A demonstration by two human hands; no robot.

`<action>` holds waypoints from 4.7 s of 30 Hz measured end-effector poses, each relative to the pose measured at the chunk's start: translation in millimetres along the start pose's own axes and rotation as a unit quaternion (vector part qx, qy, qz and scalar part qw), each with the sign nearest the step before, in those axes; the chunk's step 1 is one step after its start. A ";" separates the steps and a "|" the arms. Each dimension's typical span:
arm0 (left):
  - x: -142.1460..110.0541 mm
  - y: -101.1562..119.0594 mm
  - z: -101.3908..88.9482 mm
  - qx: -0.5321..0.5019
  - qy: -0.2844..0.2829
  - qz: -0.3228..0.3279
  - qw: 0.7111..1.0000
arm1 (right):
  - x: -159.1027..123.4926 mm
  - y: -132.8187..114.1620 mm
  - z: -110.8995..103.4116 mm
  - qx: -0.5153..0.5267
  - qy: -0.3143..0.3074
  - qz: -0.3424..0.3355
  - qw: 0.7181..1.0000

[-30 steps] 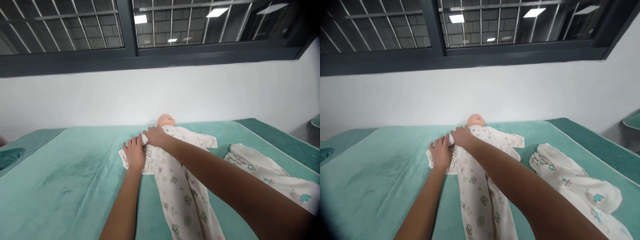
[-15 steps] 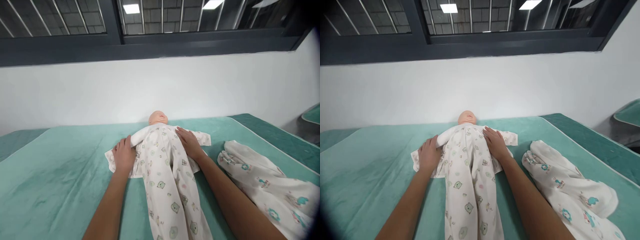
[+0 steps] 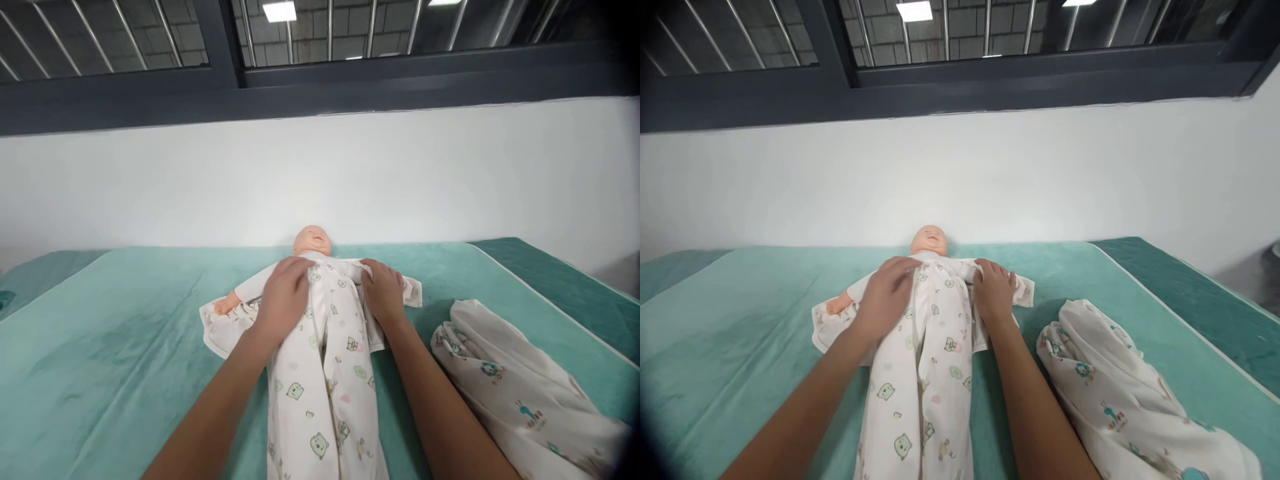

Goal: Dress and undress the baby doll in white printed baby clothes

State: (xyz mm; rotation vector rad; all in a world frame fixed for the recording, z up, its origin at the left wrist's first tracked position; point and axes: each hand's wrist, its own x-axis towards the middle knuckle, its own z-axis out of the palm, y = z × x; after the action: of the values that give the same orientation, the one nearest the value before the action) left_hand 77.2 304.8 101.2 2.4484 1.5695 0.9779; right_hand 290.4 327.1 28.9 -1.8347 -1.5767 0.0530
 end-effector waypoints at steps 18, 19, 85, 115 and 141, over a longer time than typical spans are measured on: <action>96.3 64.5 66.2 0.277 -0.313 0.118 0.901 | 12.6 13.8 -7.9 0.050 -0.023 0.063 0.996; 95.9 63.3 60.2 0.284 -0.310 0.118 0.900 | 12.8 15.5 -9.0 0.055 -0.020 0.077 0.995; -34.9 -42.2 2.4 -0.205 0.076 -0.095 0.971 | -19.0 -51.5 6.8 0.337 -0.158 -0.125 0.920; -97.5 -65.3 -33.1 -0.203 -0.077 -0.144 0.965 | -65.9 -13.7 -31.8 0.288 -0.282 -0.114 0.908; -144.7 -54.7 -47.2 -0.263 -0.139 -0.165 0.940 | -113.0 -22.1 -63.5 0.240 -0.331 -0.109 0.906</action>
State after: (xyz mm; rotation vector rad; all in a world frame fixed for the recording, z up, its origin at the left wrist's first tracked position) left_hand -31.5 196.8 49.6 1.7973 1.3440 0.8140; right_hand 271.9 197.7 42.8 -1.2923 -1.9780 0.9637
